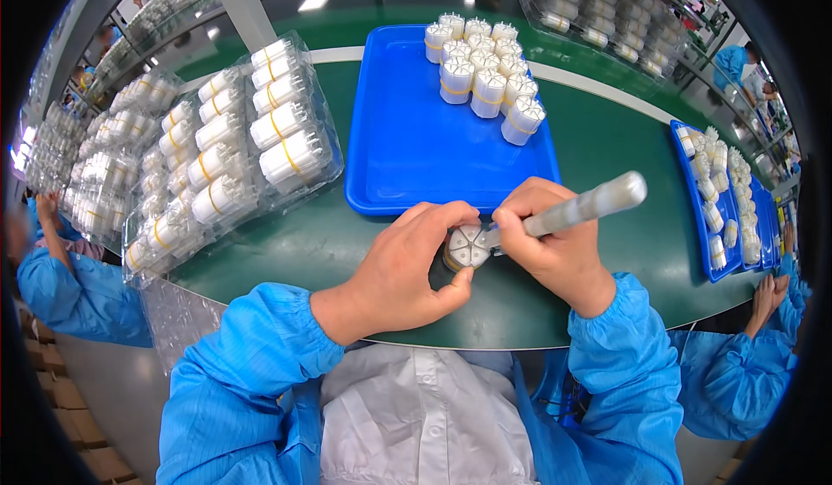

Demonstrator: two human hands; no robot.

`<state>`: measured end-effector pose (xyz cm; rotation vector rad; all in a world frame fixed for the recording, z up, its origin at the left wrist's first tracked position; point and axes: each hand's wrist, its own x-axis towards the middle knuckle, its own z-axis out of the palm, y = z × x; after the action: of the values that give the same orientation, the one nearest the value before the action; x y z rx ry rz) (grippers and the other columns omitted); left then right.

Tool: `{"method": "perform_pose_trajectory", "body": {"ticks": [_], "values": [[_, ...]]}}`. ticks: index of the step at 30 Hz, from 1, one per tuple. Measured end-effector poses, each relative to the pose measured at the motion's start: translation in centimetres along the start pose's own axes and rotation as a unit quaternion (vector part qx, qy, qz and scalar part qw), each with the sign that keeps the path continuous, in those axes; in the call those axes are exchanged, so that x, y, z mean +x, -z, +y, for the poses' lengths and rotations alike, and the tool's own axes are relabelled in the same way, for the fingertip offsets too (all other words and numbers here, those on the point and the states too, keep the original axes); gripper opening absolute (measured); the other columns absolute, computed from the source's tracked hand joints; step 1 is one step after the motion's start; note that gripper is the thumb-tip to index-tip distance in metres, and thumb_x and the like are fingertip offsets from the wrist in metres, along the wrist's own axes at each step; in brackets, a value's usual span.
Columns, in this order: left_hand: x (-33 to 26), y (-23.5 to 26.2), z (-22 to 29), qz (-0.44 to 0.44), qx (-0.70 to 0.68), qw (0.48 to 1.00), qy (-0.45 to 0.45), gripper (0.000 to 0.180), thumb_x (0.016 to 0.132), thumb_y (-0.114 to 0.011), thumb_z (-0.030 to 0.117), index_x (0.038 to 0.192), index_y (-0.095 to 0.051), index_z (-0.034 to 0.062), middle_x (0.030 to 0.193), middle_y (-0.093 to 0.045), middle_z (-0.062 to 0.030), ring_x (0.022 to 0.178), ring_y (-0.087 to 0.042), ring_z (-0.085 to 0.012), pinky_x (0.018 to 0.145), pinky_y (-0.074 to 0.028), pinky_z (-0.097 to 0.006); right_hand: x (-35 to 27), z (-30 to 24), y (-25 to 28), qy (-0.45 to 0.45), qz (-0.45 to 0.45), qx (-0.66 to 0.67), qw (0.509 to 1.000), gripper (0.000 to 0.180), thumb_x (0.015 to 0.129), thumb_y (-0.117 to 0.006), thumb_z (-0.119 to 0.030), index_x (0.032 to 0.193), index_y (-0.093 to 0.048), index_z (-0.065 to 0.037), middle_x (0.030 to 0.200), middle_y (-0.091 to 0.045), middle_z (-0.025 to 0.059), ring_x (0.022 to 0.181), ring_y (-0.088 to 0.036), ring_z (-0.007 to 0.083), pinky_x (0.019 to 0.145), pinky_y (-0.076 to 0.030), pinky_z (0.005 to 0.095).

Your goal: The person assembles small white candles by inserting a cylindrical tool into the top of each candle to secure the wick. They pick up candles from a blue tray, perform the insertion, and place the finished items into clear plastic packaging on the table.

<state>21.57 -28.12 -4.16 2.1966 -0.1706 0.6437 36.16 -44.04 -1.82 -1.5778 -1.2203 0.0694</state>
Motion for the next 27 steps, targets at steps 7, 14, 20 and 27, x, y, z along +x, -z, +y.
{"method": "perform_pose_trajectory", "body": {"ticks": [7, 14, 20, 27], "values": [[0.11, -0.03, -0.33, -0.006, 0.049, 0.998, 0.023, 0.064, 0.075, -0.085, 0.012, 0.131, -0.055, 0.0035, 0.110, -0.064, -0.0107, 0.097, -0.063, -0.0270, 0.082, -0.053, -0.037, -0.33, 0.30, -0.37, -0.012, -0.019, 0.000, 1.000, 0.011, 0.088, -0.076, -0.006, 0.081, -0.068, -0.002, 0.075, -0.065, 0.0061, 0.065, -0.062, 0.0176, 0.056, -0.046, 0.0327], [-0.08, 0.07, -0.36, -0.006, 0.018, 1.000, -0.003, 0.060, 0.078, -0.080, 0.010, 0.130, -0.053, 0.0034, 0.112, -0.064, -0.0151, 0.102, -0.063, -0.0347, 0.085, -0.053, -0.044, 0.20, 0.37, 0.17, 0.015, 0.009, 0.017, 1.000, 0.011, 0.089, -0.075, -0.005, 0.081, -0.068, -0.002, 0.075, -0.066, 0.0058, 0.065, -0.062, 0.0163, 0.057, -0.046, 0.0326], [0.03, 0.06, 0.36, -0.011, 0.007, 1.000, 0.001, 0.058, 0.078, -0.083, 0.011, 0.129, -0.057, 0.0033, 0.117, -0.065, -0.0135, 0.106, -0.064, -0.0321, 0.091, -0.052, -0.041, -0.25, 0.33, -0.24, -0.013, -0.018, 0.027, 0.999, 0.011, 0.090, -0.075, -0.005, 0.081, -0.069, -0.002, 0.075, -0.066, 0.0057, 0.067, -0.063, 0.0164, 0.059, -0.047, 0.0323], [-0.24, 0.30, -0.21, -0.006, 0.072, 0.997, -0.017, 0.054, 0.080, -0.088, 0.024, 0.123, -0.062, 0.0023, 0.113, -0.065, -0.0158, 0.103, -0.062, -0.0358, 0.087, -0.051, -0.043, -0.16, 0.34, -0.15, -0.009, 0.010, 0.022, 1.000, 0.010, 0.089, -0.073, -0.003, 0.080, -0.068, -0.002, 0.077, -0.067, 0.0063, 0.069, -0.064, 0.0174, 0.060, -0.048, 0.0331]]}}
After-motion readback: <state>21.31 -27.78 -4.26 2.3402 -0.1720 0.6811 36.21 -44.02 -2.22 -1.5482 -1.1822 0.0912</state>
